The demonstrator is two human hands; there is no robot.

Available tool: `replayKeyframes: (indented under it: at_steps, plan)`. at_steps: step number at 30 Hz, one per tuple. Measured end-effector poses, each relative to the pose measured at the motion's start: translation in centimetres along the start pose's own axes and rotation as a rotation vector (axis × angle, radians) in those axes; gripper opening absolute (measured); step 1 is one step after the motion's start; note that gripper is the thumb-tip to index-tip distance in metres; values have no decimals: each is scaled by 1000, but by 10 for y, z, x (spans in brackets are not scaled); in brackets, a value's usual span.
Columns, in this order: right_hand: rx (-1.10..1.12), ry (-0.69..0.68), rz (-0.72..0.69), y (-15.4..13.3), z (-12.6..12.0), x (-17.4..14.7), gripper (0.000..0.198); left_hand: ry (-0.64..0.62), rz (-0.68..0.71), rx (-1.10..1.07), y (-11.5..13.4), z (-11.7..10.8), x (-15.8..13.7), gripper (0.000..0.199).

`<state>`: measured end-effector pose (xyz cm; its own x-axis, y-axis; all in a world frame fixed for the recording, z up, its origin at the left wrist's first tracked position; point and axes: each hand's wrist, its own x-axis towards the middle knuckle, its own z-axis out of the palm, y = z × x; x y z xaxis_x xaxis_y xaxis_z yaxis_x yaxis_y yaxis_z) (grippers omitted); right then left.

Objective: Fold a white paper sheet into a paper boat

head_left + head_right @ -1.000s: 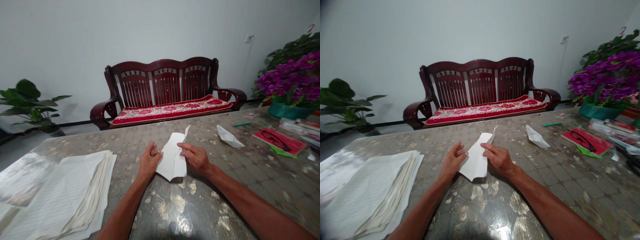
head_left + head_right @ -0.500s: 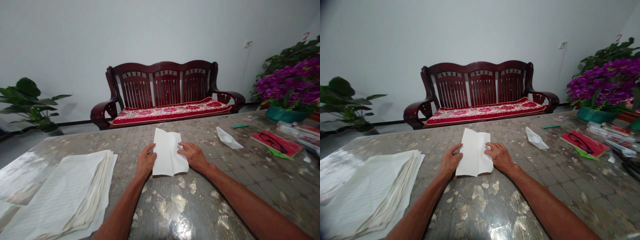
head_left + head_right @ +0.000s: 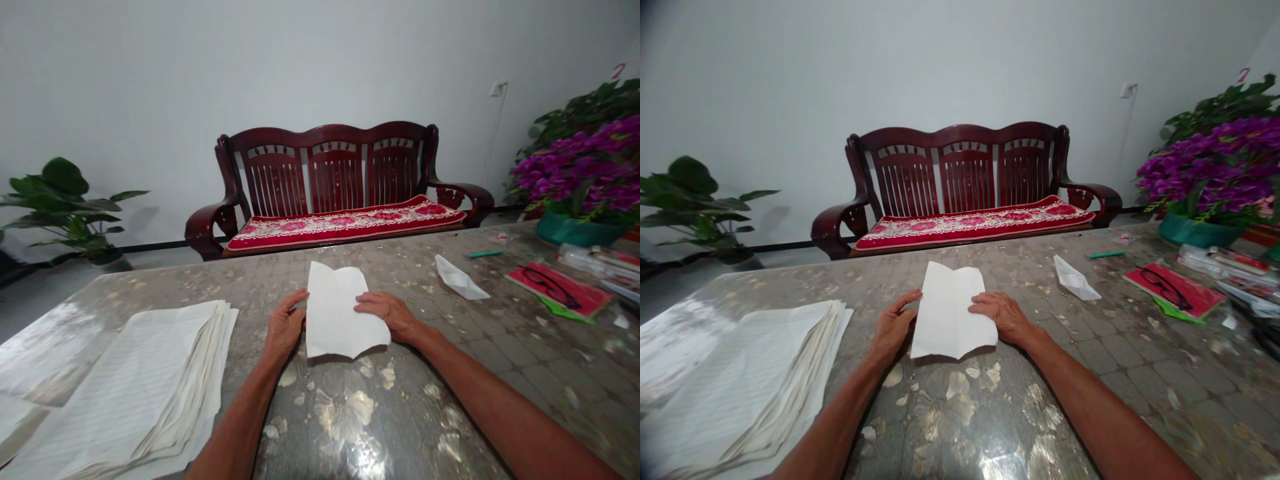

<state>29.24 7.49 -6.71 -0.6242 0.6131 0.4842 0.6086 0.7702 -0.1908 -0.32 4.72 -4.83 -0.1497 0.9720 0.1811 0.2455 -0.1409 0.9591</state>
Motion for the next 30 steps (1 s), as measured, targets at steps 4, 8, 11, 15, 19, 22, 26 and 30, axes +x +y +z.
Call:
replayKeyframes:
  at_steps: [4, 8, 11, 15, 19, 22, 26, 30]
  plan:
    - [27, 17, 6, 3, -1, -2, 29, -79, 376, 389, -5, -24, 5, 60]
    - [41, 7, -8, -3, -6, 1, 29, -297, 529, 527, -4, -20, 4, 62]
    - [99, 12, -17, -5, -7, 2, 31, -393, 509, 528, -3, -12, 3, 49]
    - [109, 34, -2, -2, -3, 0, 32, -429, 510, 540, -3, -13, 2, 44]
    - [38, -5, 20, -3, -1, 1, 31, -465, 589, 546, -3, -18, 0, 42]
    - [67, 5, 16, -5, -3, 2, 25, -467, 596, 533, -4, -20, 0, 35]
    - [246, 47, -18, -5, -5, 1, 19, -389, 582, 571, -8, -21, 3, 41]
    - [333, 58, 0, -4, -4, 0, 20, -357, 555, 579, -14, -20, 5, 29]
